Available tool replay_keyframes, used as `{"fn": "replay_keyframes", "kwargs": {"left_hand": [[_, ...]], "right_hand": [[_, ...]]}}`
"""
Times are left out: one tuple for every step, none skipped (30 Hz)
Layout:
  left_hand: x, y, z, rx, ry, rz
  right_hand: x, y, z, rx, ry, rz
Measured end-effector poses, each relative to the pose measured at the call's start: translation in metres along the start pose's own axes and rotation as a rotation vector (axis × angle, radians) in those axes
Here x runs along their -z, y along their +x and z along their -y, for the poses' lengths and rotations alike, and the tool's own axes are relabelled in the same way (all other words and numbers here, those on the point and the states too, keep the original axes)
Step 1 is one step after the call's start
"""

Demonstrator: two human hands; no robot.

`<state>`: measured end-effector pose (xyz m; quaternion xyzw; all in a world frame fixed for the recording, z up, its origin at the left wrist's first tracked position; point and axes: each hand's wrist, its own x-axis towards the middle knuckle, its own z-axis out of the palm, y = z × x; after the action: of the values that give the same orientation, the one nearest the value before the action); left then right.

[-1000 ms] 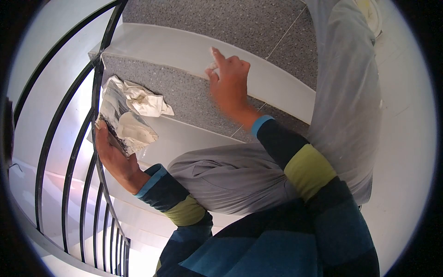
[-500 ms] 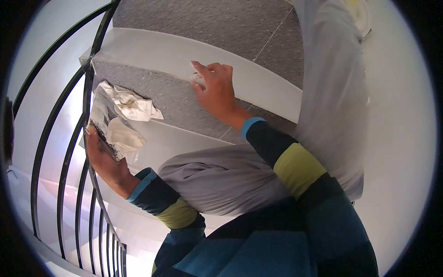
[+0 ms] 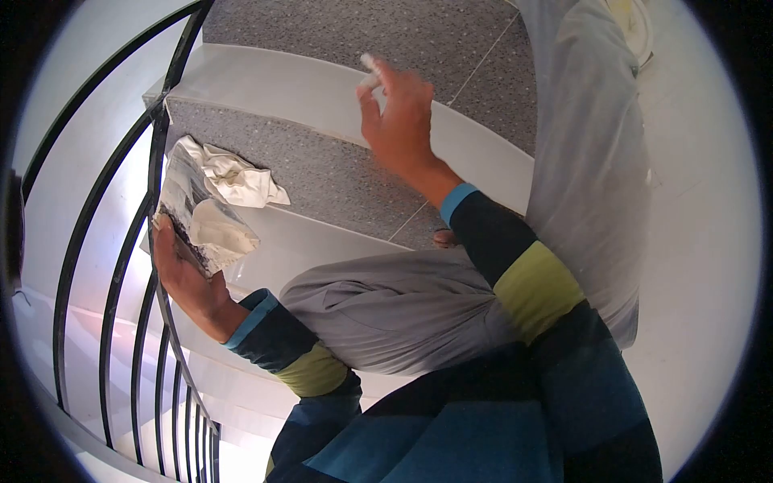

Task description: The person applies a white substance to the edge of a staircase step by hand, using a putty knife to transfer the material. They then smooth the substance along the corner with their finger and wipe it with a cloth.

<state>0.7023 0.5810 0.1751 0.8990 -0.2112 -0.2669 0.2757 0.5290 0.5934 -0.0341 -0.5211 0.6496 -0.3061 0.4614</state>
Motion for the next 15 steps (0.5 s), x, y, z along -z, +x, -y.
{"fn": "replay_keyframes", "kwargs": {"left_hand": [[-0.002,-0.001,-0.002,0.000,0.000,-0.001],[-0.006,-0.001,-0.005,0.034,-0.013,-0.041],[-0.008,-0.002,-0.007,0.068,-0.025,-0.081],[-0.007,-0.002,-0.006,0.068,-0.025,-0.081],[-0.006,-0.003,-0.004,0.006,0.039,-0.074],[-0.005,-0.003,-0.004,-0.057,0.102,-0.066],[-0.005,-0.003,-0.005,-0.057,0.102,-0.066],[-0.006,-0.004,-0.008,-0.019,0.059,-0.058],[-0.008,-0.003,-0.009,0.020,0.013,-0.048],[-0.008,-0.003,-0.009,0.017,0.009,-0.046],[-0.007,-0.004,-0.007,0.009,0.009,-0.058],[-0.006,-0.004,-0.006,0.002,0.011,-0.069],[-0.007,-0.004,-0.006,0.001,0.014,-0.068],[-0.008,-0.003,-0.007,0.033,-0.041,-0.064],[-0.008,-0.002,-0.008,0.065,-0.096,-0.059]], "right_hand": [[0.004,0.008,-0.001,-0.025,0.022,-0.031],[0.007,0.018,-0.002,0.045,0.032,-0.090],[0.014,0.025,-0.002,0.045,0.032,-0.089],[0.024,0.036,0.004,-0.113,0.182,-0.057],[0.031,0.041,0.006,-0.271,0.331,-0.023],[0.031,0.044,-0.003,-0.270,0.332,-0.023],[0.029,0.049,-0.016,-0.070,0.021,-0.155],[0.031,0.052,-0.022,0.134,-0.292,-0.284],[0.035,0.050,-0.027,0.136,-0.295,-0.287],[0.040,0.049,-0.028,-0.025,-0.188,-0.101],[0.043,0.047,-0.028,-0.187,-0.078,0.087],[0.041,0.043,-0.027,-0.188,-0.077,0.087],[0.037,0.039,-0.025,0.015,-0.186,-0.005],[0.032,0.034,-0.022,0.220,-0.293,-0.099],[0.030,0.025,-0.018,0.217,-0.293,-0.101]]}}
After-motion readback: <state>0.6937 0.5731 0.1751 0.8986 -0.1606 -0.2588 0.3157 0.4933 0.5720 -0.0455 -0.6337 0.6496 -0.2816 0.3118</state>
